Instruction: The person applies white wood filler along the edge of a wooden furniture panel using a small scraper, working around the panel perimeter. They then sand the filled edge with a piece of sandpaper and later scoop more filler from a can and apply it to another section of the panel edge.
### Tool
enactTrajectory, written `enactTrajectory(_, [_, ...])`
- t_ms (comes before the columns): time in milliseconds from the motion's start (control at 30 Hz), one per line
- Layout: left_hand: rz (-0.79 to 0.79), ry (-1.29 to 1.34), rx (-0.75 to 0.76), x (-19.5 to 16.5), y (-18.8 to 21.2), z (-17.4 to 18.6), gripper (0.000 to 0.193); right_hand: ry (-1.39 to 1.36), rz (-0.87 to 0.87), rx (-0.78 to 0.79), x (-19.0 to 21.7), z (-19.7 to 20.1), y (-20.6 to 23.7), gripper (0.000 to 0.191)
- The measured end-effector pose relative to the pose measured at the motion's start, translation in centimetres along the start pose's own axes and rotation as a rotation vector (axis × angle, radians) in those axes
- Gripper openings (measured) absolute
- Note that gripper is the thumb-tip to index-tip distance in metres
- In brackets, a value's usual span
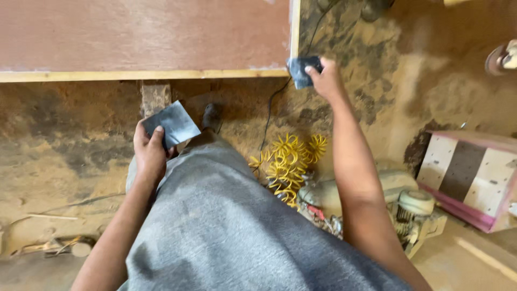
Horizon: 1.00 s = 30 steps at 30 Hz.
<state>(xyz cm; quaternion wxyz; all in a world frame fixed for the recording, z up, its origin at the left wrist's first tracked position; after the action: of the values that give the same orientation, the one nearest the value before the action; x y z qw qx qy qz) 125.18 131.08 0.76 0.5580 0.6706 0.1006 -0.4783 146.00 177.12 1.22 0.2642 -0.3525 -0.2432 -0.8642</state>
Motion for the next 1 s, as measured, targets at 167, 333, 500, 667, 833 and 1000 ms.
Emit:
enactTrajectory(167, [-0.060, -0.107, 0.031, 0.5, 0.5, 0.0, 0.019, -0.294, 0.078, -0.003, -1.4, -1.5, -0.9, 0.022])
enactTrajectory(333, [-0.056, -0.128, 0.008, 1.2, 1.0, 0.5, 0.026, -0.027, -0.071, 0.145, -4.4, -0.2, 1.2, 0.021])
enactTrajectory(500, [0.023, -0.177, -0.030, 3.4, 0.6, 1.4, 0.023, 0.125, -0.073, -0.039, -5.3, 2.3, 3.4, 0.021])
enactTrajectory(667, [-0.187, -0.182, 0.046, 4.7, -2.1, -0.8, 0.032, -0.292, -0.174, -0.131, -6.1, -0.8, 1.2, 0.063])
enactTrajectory(833, [-0.035, -0.320, 0.150, 2.2, -4.3, -4.9, 0.023, -0.264, -0.080, -0.081, -7.1, -0.7, 1.7, 0.023])
enactTrajectory(1000, [-0.170, -0.197, 0.189, -5.1, -3.7, -5.6, 0.026, -0.043, -0.147, -0.705, -2.6, 3.5, 7.3, 0.013])
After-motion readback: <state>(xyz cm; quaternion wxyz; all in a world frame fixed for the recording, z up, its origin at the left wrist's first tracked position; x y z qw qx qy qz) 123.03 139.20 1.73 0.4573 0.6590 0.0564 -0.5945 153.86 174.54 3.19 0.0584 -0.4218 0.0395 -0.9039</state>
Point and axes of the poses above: each hand's wrist, its own y-axis away from the middle knuckle, its own z-axis out of the back of the hand, x = y × z, the point moved 4 cm from there along -y, towards the middle knuckle, and after that the axes turned 13 degrees about -y, right-handed, at the moved point
